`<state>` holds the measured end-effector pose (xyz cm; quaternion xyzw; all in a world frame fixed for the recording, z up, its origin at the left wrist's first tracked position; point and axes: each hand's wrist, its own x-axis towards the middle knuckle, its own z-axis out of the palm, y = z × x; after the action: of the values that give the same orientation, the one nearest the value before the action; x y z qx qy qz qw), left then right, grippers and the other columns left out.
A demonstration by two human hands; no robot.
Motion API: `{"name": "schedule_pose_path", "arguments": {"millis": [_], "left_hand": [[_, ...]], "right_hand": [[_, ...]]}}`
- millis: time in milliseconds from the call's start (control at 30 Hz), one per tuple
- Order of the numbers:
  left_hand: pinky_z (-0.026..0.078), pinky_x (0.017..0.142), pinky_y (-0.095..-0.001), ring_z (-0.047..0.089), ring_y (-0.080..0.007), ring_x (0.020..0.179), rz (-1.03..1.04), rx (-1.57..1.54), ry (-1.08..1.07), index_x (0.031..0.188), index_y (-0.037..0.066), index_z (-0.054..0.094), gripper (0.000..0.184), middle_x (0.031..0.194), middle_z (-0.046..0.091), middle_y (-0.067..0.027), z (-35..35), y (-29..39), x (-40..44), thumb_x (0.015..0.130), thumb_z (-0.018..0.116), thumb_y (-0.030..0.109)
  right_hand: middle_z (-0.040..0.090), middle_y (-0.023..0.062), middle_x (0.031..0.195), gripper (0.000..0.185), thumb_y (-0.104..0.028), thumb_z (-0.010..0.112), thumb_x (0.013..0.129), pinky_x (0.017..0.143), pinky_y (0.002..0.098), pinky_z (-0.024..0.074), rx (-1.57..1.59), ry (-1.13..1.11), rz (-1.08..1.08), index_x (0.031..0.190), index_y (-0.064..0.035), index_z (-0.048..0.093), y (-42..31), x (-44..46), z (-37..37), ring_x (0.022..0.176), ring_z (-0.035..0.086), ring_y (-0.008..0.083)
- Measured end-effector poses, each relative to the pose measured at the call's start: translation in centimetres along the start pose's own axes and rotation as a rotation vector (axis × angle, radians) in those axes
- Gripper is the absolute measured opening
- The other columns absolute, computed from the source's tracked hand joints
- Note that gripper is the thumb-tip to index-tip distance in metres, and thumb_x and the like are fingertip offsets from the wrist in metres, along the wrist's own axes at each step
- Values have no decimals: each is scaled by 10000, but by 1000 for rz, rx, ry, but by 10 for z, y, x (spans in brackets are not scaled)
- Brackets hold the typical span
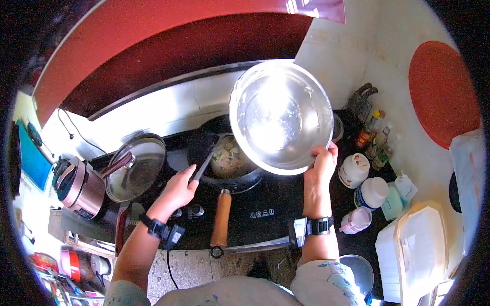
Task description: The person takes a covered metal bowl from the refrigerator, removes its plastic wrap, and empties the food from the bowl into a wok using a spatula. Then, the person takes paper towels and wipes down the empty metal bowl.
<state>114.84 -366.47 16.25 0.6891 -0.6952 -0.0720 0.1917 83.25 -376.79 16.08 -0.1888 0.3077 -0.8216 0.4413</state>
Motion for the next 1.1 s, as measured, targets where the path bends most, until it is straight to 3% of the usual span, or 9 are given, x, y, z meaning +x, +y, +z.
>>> {"name": "schedule_pose_path", "arguments": {"millis": [133, 233, 300, 467, 633, 700, 867, 1000, 1100], "left_hand": [[418, 803, -396, 504, -345, 914, 260, -134, 371, 1135, 32, 477, 394, 975, 530, -170, -37, 2, -67, 753, 560, 80], [450, 645, -230, 546, -142, 780, 184, -468, 281, 1113, 33, 517, 331, 936, 537, -108, -70, -1, -151, 784, 543, 5], [446, 670, -217, 538, -99, 799, 162, -583, 278, 1114, 34, 522, 322, 934, 548, -72, -81, -18, -218, 796, 531, -12], [454, 693, -222, 569, -108, 756, -73, -922, 294, 1170, 22, 473, 345, 894, 587, -65, -106, -58, -385, 831, 532, 49], [460, 756, -277, 544, -149, 895, -103, -1048, 344, 1353, 71, 141, 736, 1066, 534, -118, -112, -91, -488, 783, 606, 81], [443, 792, -294, 505, -176, 979, -134, -1123, 548, 1364, 77, 37, 876, 1203, 437, -146, -108, -101, -513, 744, 656, 107], [359, 915, -343, 309, -192, 1217, -227, -1258, 1021, 1326, 73, 207, 761, 1313, 338, -87, -118, -119, -570, 741, 680, 184], [355, 928, -348, 372, -181, 1169, -265, -1133, 1516, 1234, -7, 360, 522, 1251, 419, -89, -120, -163, -628, 814, 601, 187], [384, 895, -329, 456, -166, 1082, -487, -1124, 1643, 1200, 8, 411, 429, 1175, 491, -71, -119, -199, -668, 845, 561, 196]], "right_hand": [[529, 97, 832, 325, 122, 407, 593, 703, 314, 444, 2, -137, 111, 880, -22, 458, -27, -47, 13, 744, 513, 199], [527, 108, 880, 348, 75, 399, 613, 814, 357, 437, 59, -348, 304, 935, 1, 510, -48, -94, 24, 807, 517, 243], [536, 127, 940, 390, 66, 390, 621, 872, 386, 416, 65, -463, 381, 990, 22, 506, -59, -136, 33, 887, 520, 272], [539, 137, 957, 384, 63, 390, 602, 865, 376, 420, 41, -674, 512, 964, 5, 504, -58, -277, 70, 898, 514, 255], [551, 81, 877, 349, 89, 445, 573, 787, 331, 438, 41, -825, 696, 895, -34, 496, -8, -472, 113, 819, 529, 214], [543, 72, 854, 362, 110, 467, 559, 762, 320, 436, 129, -977, 812, 887, -42, 486, 29, -546, 121, 806, 522, 198], [515, 67, 920, 396, 124, 504, 600, 779, 294, 420, 210, -1104, 951, 959, -34, 452, 51, -732, 114, 837, 502, 166], [495, 85, 954, 409, 90, 526, 631, 789, 297, 413, 94, -1307, 1156, 1004, -47, 427, 63, -849, 90, 863, 500, 172], [481, 95, 983, 477, 84, 532, 634, 788, 301, 416, 2, -1445, 1376, 1070, -34, 379, 63, -901, 80, 882, 501, 187]]}}
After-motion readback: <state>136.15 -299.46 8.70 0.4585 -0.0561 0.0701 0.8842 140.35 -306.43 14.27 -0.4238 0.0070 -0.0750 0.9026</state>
